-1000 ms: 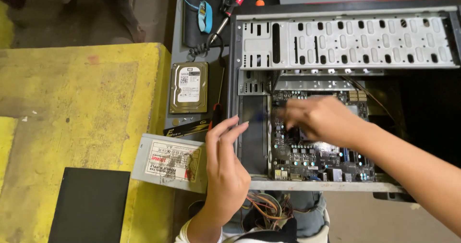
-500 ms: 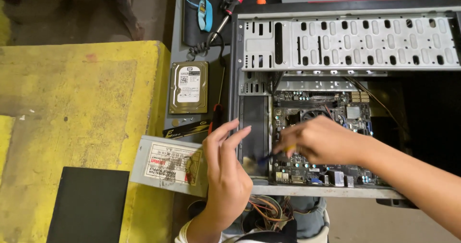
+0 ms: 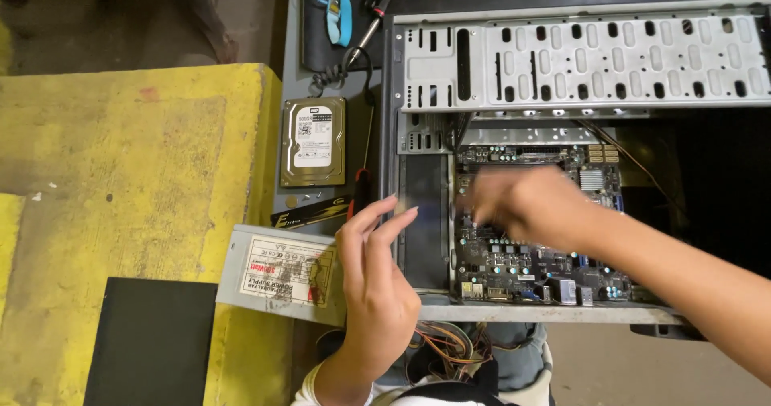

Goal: Using a screwdriver and a brush to clean and repair the internal components of a desktop computer tower.

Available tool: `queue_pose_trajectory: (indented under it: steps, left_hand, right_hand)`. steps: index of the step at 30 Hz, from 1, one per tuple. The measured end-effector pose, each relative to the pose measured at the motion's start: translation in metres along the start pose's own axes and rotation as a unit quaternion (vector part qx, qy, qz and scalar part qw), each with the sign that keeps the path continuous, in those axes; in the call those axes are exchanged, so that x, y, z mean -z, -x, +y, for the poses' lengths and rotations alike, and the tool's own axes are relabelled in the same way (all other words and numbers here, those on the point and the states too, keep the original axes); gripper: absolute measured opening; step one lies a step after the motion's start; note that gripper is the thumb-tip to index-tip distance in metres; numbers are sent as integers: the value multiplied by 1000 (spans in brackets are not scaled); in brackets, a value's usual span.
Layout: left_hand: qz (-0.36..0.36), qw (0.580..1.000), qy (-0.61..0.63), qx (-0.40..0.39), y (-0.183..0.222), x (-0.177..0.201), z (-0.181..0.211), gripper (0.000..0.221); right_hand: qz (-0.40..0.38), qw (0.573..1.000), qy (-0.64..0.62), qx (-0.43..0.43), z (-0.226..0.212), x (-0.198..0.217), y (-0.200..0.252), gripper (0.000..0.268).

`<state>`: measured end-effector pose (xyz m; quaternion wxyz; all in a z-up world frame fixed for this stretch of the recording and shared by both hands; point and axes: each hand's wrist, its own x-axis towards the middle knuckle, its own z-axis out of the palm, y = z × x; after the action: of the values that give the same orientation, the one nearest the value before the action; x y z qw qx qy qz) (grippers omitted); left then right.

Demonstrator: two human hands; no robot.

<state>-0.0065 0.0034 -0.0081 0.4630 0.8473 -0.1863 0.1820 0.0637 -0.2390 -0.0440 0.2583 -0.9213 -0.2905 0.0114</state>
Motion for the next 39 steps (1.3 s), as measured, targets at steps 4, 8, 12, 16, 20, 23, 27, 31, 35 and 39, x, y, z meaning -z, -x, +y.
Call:
queue_pose_trajectory:
  steps: [4, 8, 12, 16, 20, 23, 27, 31, 35, 39]
  left_hand:
    - [10, 1000, -11, -4, 0, -1, -2, 40]
    - [3, 1000, -7, 2, -1, 2, 1, 44]
    - [9, 1000, -11, 7, 0, -1, -1, 40]
    - [6, 1000, -15, -1, 2, 0, -2, 43]
    - [1, 1000, -14, -2, 2, 0, -3, 43]
    - [-5, 1000, -11, -2, 1, -1, -3, 43]
    - [-9, 1000, -28, -11, -1, 1, -2, 45]
    - [-10, 999, -36, -26, -1, -1, -4, 46]
    - [-5, 999, -33, -37, 2, -3, -7, 45]
    - [0, 999, -28, -39, -1, -3, -7, 41]
  right_hand:
    - [-153, 984, -95, 8, -8, 2, -3, 54]
    - [-7, 1000, -11, 9, 4, -16, 4, 43]
    - [-235, 961, -141, -33, -16, 5, -7, 40]
    - [-56, 998, -6, 12, 1, -6, 1, 43]
    - [-217, 967, -136, 11, -18, 12, -6, 47]
    - [-37, 997, -71, 6, 6, 21, -5, 47]
    - [6, 998, 37, -54, 1, 21, 0, 31]
    - [-170, 985, -21, -23, -19, 22, -3, 41]
    - [-201, 978, -44, 25, -23, 27, -9, 43]
    - [-83, 982, 164, 39, -2, 8, -12, 63]
